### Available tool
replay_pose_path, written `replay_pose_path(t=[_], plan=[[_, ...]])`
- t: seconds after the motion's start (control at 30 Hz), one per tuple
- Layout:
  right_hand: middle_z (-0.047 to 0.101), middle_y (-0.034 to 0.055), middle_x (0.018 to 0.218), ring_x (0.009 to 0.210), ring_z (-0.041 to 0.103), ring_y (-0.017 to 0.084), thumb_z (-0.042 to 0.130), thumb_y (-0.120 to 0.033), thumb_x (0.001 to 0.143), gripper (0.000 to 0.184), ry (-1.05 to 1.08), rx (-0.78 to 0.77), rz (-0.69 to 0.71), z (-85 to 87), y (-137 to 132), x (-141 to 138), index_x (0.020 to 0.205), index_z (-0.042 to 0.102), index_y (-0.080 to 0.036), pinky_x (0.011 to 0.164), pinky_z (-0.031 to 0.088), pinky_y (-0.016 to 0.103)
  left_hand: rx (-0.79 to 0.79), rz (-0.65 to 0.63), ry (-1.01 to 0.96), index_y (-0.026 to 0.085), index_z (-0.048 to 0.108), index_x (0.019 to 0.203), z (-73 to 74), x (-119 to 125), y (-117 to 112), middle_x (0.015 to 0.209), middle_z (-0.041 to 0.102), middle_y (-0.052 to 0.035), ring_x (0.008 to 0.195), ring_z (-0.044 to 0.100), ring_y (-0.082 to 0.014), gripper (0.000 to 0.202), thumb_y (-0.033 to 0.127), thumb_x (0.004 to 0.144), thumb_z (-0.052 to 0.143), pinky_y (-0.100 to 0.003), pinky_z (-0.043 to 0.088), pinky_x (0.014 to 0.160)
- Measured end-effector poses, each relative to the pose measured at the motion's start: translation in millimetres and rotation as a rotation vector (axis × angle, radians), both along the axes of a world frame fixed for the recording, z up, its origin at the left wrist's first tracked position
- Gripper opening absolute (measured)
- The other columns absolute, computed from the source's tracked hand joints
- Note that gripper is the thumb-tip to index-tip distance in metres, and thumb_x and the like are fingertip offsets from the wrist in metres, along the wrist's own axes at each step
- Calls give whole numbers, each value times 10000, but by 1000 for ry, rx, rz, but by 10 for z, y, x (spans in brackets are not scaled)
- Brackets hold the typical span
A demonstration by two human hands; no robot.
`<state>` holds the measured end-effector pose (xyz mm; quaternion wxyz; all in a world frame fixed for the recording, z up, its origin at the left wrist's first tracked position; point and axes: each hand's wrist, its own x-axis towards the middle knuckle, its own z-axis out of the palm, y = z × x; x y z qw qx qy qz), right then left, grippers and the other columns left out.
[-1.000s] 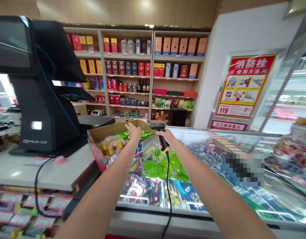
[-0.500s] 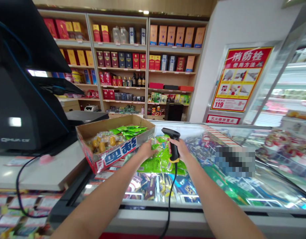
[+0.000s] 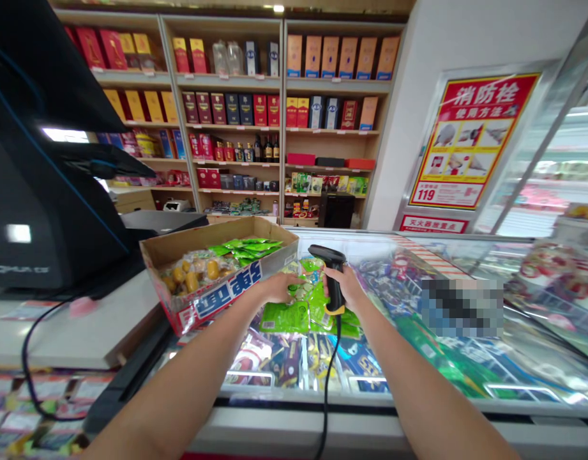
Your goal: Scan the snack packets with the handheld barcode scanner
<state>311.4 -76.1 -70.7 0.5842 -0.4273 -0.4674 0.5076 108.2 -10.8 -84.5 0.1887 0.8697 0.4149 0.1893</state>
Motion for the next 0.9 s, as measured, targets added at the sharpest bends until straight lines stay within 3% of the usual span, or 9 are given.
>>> replay_pose_path(t=[0.1,0.27,0.43,0.53,0.63,0.7,0.83,0.9], plan=[[583,-20,518,385,504,132,729,-344,632,256,4,-6,3,-20,19,4,779,619,-167,375,429,275,-29,-18,-63,287,769,972,-12,-11,48,1085,705,-64,1001,629,-267,532,142,461,808,-307,448,912],[584,-15,514,384,499,132,734,-347,630,239,2,2,6,-30,30,4,743,610,-176,379,430,278,-27,38,-175,236,787,861,-119,0,136,715,687,-39,655,616,-210,420,133,455,817,-290,473,673],[582,-12,515,394,510,142,727,-350,630,234,-17,-5,-6,-14,17,1,732,606,-177,392,438,288,77,131,-315,204,683,559,-40,18,128,596,618,-38,679,606,-216,133,164,527,806,-291,467,722],[582,-16,518,396,514,146,717,-352,635,244,-11,1,-15,-12,18,2,773,618,-177,391,437,289,155,308,-413,199,519,431,44,2,110,521,533,-37,680,597,-220,326,234,642,765,-300,450,737],[581,-16,508,383,511,143,702,-361,652,239,-24,11,2,-17,22,10,780,620,-177,384,427,281,175,436,-514,203,413,406,66,-5,100,455,435,-13,596,553,-191,443,254,772,656,-286,418,647],[578,-15,498,376,508,139,693,-369,665,235,-40,16,35,-6,16,30,777,619,-177,381,420,274,29,455,-613,195,412,417,47,13,90,420,395,6,488,480,-149,463,315,809,627,-261,366,533],[580,-13,493,366,499,134,697,-396,667,256,-135,14,160,75,-35,131,757,612,-172,376,420,269,-450,392,-904,168,498,546,-14,78,55,391,387,53,352,332,-73,384,420,742,712,-209,233,398],[575,-12,478,361,493,132,705,-401,660,264,-215,23,195,126,-68,199,730,604,-168,371,416,265,-498,376,-981,165,503,593,-40,94,50,393,376,75,340,316,-56,368,400,684,771,-189,207,384]])
